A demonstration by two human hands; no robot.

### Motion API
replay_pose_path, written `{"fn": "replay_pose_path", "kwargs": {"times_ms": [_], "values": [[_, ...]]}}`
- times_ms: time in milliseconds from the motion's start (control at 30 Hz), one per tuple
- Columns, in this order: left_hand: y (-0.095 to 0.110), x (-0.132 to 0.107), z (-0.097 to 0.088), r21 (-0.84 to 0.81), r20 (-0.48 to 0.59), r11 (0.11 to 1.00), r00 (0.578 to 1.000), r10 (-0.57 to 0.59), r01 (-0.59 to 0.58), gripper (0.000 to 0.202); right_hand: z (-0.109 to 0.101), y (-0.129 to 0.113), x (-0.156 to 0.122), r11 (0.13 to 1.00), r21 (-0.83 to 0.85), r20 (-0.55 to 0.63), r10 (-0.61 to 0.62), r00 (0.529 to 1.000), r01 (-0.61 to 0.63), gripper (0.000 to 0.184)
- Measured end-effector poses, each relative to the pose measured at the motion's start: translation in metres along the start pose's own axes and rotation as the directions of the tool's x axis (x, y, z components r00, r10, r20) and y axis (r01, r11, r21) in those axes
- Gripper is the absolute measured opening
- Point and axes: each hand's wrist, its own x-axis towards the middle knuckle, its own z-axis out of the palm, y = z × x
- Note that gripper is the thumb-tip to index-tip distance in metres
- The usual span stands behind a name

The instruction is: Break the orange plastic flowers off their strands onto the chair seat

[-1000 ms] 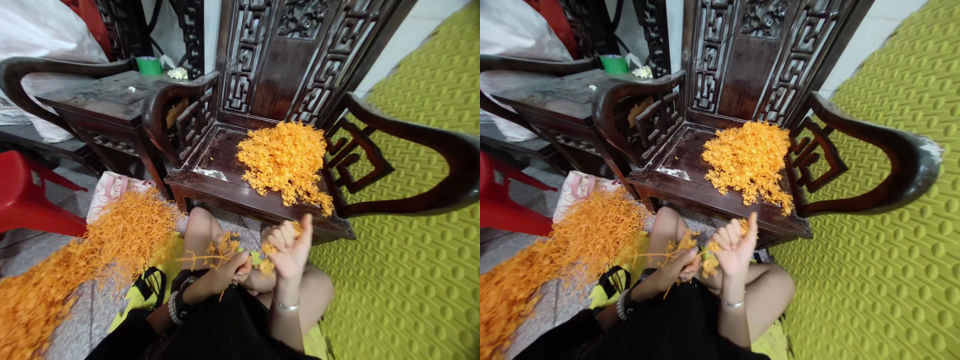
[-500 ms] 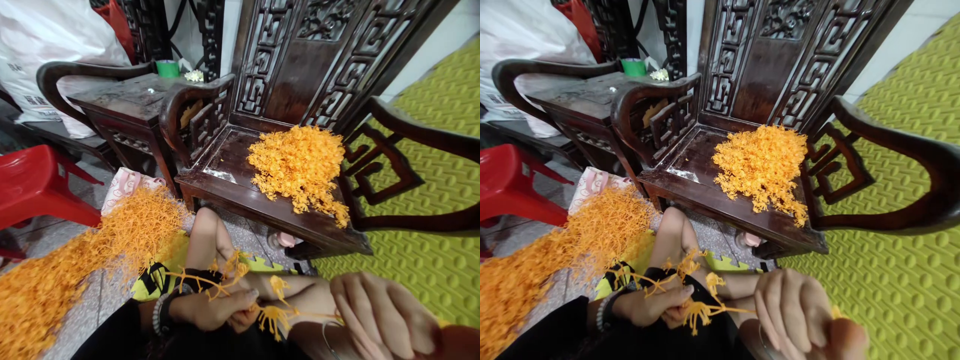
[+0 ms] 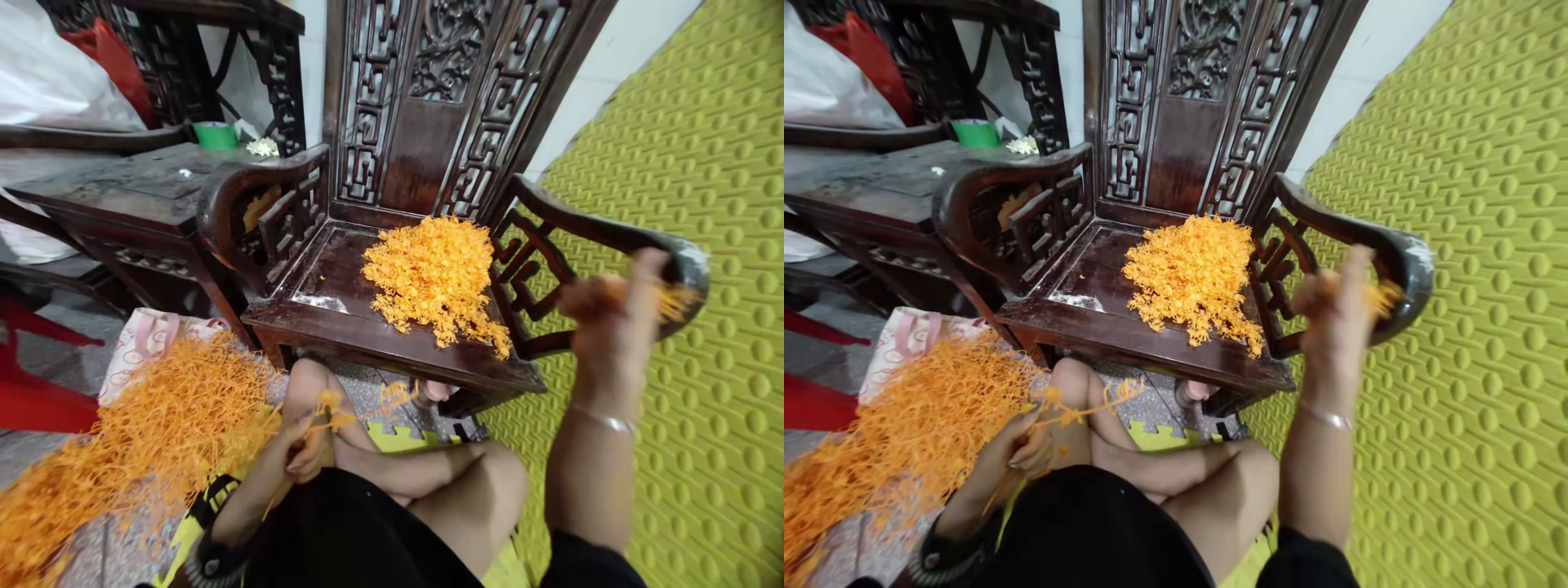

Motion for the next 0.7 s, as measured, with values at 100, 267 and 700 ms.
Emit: {"fn": "replay_pose_path", "kwargs": {"times_ms": [100, 267, 700], "values": [[0.006, 0.010, 0.019, -0.082, 0.014, 0.993, 0.996, 0.083, -0.081, 0.054, 0.070, 0.017, 0.055, 0.905, -0.407, 0.096, -0.091, 0.991, 0.123, 0.054], [0.010, 0.014, 0.027, -0.229, 0.025, 0.964, 0.990, 0.141, -0.131, 0.043, 0.141, 0.053, 0.101, 0.750, -0.628, 0.262, -0.046, 0.964, 0.206, 0.056], [0.014, 0.028, 0.024, -0.447, 0.229, 0.895, 0.968, 0.102, 0.011, 0.050, 0.092, 0.030, -0.055, 0.972, 0.081, 0.609, -0.223, 0.761, 0.220, 0.058]]}}
